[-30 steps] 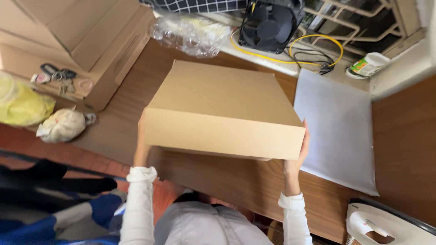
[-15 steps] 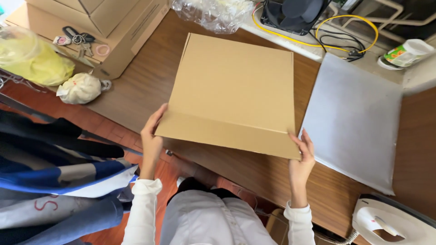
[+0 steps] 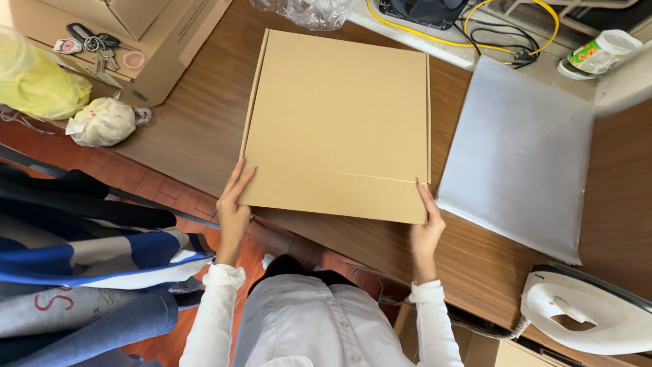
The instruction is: The person removes a shirt from a hanger on a rack, inserts it into a protective plastic bag, and then places the bagged shirt into a cardboard box.
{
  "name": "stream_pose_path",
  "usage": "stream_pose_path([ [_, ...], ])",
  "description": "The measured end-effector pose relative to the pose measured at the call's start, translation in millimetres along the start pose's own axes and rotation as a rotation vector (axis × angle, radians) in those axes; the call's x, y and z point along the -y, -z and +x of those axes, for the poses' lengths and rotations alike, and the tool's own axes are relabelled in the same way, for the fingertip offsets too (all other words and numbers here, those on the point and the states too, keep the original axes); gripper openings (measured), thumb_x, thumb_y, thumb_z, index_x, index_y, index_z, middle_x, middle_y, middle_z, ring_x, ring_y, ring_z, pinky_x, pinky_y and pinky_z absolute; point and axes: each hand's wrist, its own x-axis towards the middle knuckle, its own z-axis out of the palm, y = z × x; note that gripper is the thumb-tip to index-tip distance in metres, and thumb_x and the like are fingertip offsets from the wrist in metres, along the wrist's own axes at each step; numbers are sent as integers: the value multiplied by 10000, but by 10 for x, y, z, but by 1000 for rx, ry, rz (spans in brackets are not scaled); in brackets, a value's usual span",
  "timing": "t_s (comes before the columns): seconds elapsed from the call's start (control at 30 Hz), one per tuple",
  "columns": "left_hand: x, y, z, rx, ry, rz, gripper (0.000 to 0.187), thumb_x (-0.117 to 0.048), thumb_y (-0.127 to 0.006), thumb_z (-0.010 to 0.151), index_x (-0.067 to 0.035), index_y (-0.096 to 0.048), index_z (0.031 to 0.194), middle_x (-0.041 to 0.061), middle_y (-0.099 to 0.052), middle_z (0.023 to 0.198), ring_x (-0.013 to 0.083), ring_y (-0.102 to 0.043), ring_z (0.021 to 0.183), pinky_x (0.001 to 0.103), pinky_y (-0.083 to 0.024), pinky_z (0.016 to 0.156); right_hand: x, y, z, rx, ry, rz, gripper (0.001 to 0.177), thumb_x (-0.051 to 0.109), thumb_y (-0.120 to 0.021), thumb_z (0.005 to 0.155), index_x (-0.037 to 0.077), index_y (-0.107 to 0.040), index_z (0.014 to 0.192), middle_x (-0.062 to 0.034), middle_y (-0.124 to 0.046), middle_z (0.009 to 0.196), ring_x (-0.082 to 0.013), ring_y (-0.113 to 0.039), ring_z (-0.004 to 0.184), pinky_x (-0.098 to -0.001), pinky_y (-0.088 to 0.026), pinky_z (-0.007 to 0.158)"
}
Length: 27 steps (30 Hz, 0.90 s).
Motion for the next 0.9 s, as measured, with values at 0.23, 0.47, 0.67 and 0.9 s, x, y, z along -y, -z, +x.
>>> stream_pose_path([
  [0.23, -99, -52, -52, 36, -47, 42, 777, 277, -299, 614, -100, -451, 1277, 96, -272, 1424, 343, -283, 1254, 429, -274, 1008, 14, -99, -32, -86, 8, 3, 456, -139, -519, 776, 131, -589, 1136, -158, -568, 1130, -268, -498, 1091, -395, -396, 937],
  [0.47, -213, -70, -65, 113, 163, 82, 878, 274, -266, 604, -194, -329, 1344, 83, -164, 1448, 398, -187, 1278, 524, -222, 1010, -14, 61, -146, 45, 29, -131, 587, -194, -440, 753, 149, -516, 1223, -171, -553, 1138, -315, -502, 1070, -423, -414, 921],
  [0.67, -152, -97, -54, -75, 241, -151, 461, 242, -217, 652, -43, -457, 922, 183, -390, 1308, 404, -353, 1206, 522, -304, 965, -127, 92, -13, -100, -30, 113, 325, -9, -503, 868, 93, -533, 1175, -146, -503, 1140, -297, -483, 1065, -423, -432, 890],
  [0.9, 150, -228, 211, -434, 210, -329, 327, 204, -250, 701, -52, -398, 842, 161, -555, 1046, 278, -524, 1064, 347, -418, 899, 192, -307, 295, 195, -111, -133, 883, 297, -807, 547, 254, -376, 1317, -237, -328, 1292, -432, -333, 1205, -523, -233, 1014],
])
